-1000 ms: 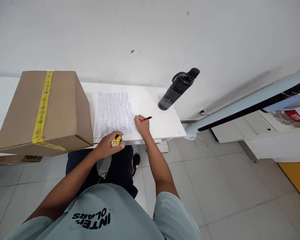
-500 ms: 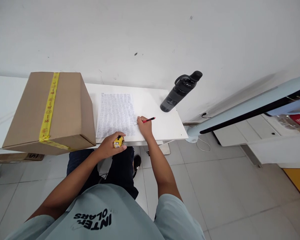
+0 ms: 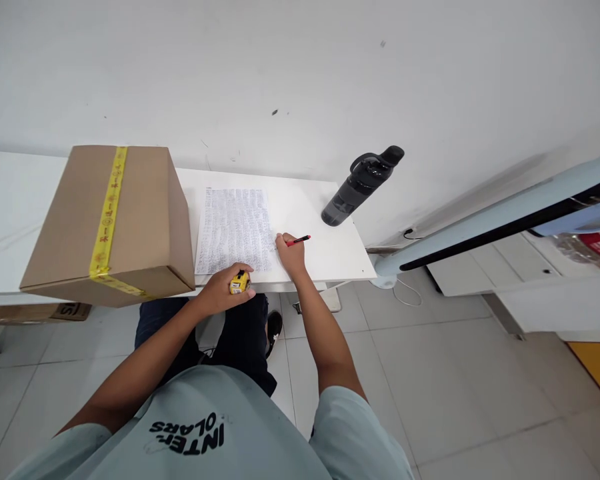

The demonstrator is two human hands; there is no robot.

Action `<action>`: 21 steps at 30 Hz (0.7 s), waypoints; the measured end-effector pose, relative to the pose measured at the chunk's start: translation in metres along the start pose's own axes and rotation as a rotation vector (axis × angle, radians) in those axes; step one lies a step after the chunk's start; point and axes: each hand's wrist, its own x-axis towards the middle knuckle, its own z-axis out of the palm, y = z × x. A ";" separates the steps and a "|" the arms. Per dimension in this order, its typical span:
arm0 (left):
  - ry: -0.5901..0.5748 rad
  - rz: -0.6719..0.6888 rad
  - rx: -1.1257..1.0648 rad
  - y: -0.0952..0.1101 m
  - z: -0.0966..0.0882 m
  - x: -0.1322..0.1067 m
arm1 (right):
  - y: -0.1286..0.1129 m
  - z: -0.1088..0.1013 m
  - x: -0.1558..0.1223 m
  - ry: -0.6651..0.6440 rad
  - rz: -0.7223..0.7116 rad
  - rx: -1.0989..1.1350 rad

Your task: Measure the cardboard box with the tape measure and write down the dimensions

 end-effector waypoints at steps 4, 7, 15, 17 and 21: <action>0.037 0.007 -0.008 0.004 0.004 0.001 | -0.002 -0.001 -0.003 0.032 -0.050 -0.062; 0.068 0.033 0.004 0.014 0.011 -0.003 | -0.008 -0.002 -0.012 0.012 -0.132 -0.106; 0.086 0.202 -0.141 0.067 0.008 -0.068 | -0.014 0.012 -0.010 -0.001 -0.155 -0.276; 0.085 0.238 -0.174 0.069 -0.001 -0.091 | -0.033 0.009 -0.017 0.006 -0.179 -0.270; 0.067 0.170 -0.178 0.047 -0.011 -0.131 | -0.108 -0.005 -0.089 -0.009 -0.454 0.079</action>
